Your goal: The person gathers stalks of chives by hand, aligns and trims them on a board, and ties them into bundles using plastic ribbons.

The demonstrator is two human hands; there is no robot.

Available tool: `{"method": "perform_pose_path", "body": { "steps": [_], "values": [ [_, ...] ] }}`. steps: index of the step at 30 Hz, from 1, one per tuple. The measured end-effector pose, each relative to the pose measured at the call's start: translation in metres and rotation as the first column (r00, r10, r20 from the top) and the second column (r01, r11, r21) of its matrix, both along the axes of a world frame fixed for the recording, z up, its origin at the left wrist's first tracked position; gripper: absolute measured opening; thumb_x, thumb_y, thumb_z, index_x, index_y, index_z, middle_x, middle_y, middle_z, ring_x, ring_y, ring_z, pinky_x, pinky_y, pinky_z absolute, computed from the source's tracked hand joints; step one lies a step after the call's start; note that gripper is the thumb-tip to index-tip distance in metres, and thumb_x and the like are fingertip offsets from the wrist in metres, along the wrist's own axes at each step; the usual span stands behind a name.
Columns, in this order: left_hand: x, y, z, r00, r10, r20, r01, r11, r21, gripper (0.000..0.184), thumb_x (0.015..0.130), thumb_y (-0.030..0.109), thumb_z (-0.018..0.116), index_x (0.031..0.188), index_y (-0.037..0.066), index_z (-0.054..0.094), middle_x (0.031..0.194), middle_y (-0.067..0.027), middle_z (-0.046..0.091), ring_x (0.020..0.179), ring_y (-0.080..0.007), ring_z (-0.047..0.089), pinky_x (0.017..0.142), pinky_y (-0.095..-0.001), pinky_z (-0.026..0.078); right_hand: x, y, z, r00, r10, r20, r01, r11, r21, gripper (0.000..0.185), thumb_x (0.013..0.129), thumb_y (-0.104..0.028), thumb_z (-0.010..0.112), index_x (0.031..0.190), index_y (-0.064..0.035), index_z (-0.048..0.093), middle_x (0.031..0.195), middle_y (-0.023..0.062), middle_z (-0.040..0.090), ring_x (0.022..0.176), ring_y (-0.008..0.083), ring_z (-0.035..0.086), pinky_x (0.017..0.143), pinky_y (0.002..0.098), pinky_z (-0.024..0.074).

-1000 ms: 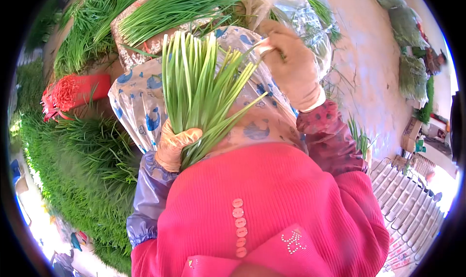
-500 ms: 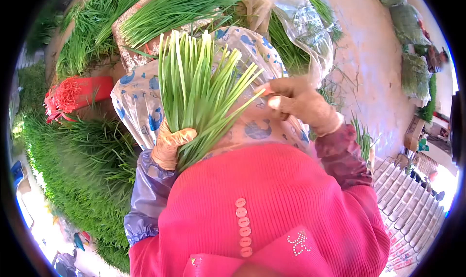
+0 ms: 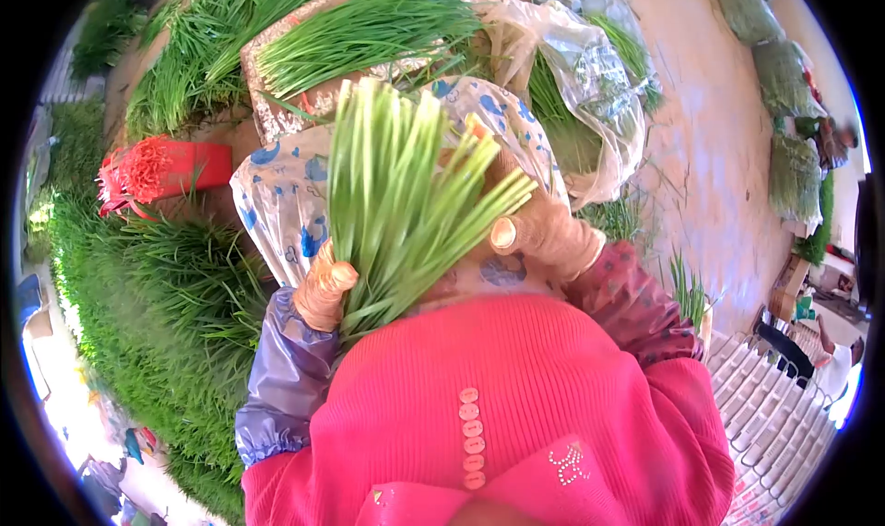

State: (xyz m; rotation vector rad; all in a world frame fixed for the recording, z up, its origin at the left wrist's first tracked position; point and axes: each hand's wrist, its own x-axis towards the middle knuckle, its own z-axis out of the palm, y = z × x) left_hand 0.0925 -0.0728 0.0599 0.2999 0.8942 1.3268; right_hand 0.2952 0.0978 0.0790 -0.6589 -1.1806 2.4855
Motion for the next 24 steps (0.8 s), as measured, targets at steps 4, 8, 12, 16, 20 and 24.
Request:
{"method": "perform_pose_path", "body": {
  "steps": [4, 8, 12, 16, 20, 24],
  "values": [
    [-0.022, 0.003, -0.013, 0.979, -0.202, 0.007, 0.202, 0.979, -0.018, 0.065, 0.088, 0.047, 0.062, 0.131, 0.0, 0.049, 0.121, -0.0107, 0.059, 0.112, -0.0179, 0.054, 0.096, -0.0341, 0.044, -0.028, 0.008, 0.014, 0.993, -0.037, -0.113, 0.026, 0.995, -0.098, 0.125, 0.062, -0.04, 0.087, 0.15, -0.007, 0.005, 0.14, 0.0104, 0.041, 0.125, 0.0228, 0.044, 0.104, 0.0348, 0.0367],
    [-0.049, 0.013, -0.049, 0.822, -0.387, -0.417, 0.487, 0.858, 0.163, 0.073, 0.087, 0.057, 0.055, 0.13, -0.002, 0.05, 0.126, -0.0116, 0.057, 0.11, -0.0205, 0.057, 0.095, -0.0337, 0.045, -0.056, 0.02, 0.005, 0.969, -0.045, -0.243, 0.054, 0.998, 0.032, 0.127, 0.063, -0.032, 0.088, 0.151, -0.008, 0.0, 0.138, 0.01, 0.042, 0.125, 0.0216, 0.043, 0.103, 0.0345, 0.037],
    [-0.049, 0.009, -0.024, 0.881, -0.354, -0.315, 0.354, 0.933, -0.058, 0.056, 0.09, 0.034, 0.057, 0.13, -0.004, 0.047, 0.124, -0.0136, 0.058, 0.109, -0.024, 0.058, 0.094, -0.0343, 0.046, -0.056, 0.027, 0.042, 0.955, -0.01, -0.295, -0.014, 0.997, -0.08, 0.1, 0.067, -0.018, 0.08, 0.148, -0.0082, 0.022, 0.131, 0.0101, 0.047, 0.121, 0.0218, 0.047, 0.1, 0.036, 0.0407],
    [-0.038, 0.02, 0.017, 0.922, -0.176, -0.344, 0.143, 0.982, -0.121, 0.081, 0.084, 0.036, 0.07, 0.14, -0.006, 0.031, 0.129, -0.0221, 0.051, 0.119, -0.0316, 0.051, 0.099, -0.0371, 0.043, -0.073, 0.014, 0.0, 0.977, -0.027, -0.211, 0.09, 0.951, 0.296, 0.089, 0.074, -0.005, 0.068, 0.15, -0.012, 0.022, 0.125, 0.0092, 0.047, 0.113, 0.0186, 0.045, 0.095, 0.0339, 0.0402],
    [-0.08, 0.038, -0.027, 0.931, -0.239, -0.275, 0.284, 0.949, 0.139, 0.095, 0.084, 0.04, 0.068, 0.152, 0.016, 0.007, 0.152, -0.0196, 0.022, 0.118, -0.0248, 0.052, 0.096, -0.0343, 0.044, -0.076, 0.027, -0.007, 0.977, -0.022, -0.214, 0.085, 0.954, 0.286, 0.079, 0.077, -0.006, 0.067, 0.146, -0.0149, 0.031, 0.095, 0.0032, 0.058, 0.085, 0.013, 0.055, 0.077, 0.0306, 0.0472],
    [-0.03, 0.038, 0.027, -0.04, -0.199, -0.979, 0.386, 0.901, -0.199, 0.099, 0.081, 0.042, 0.068, 0.151, 0.007, 0.007, 0.143, -0.0262, 0.038, 0.111, -0.0335, 0.058, 0.092, -0.0421, 0.046, -0.078, 0.016, 0.006, 0.996, 0.079, -0.035, -0.053, 0.877, 0.477, 0.075, 0.07, -0.011, 0.07, 0.138, -0.0053, 0.04, 0.113, 0.0082, 0.059, 0.106, 0.0181, 0.055, 0.091, 0.0337, 0.0439]
  ]
}}
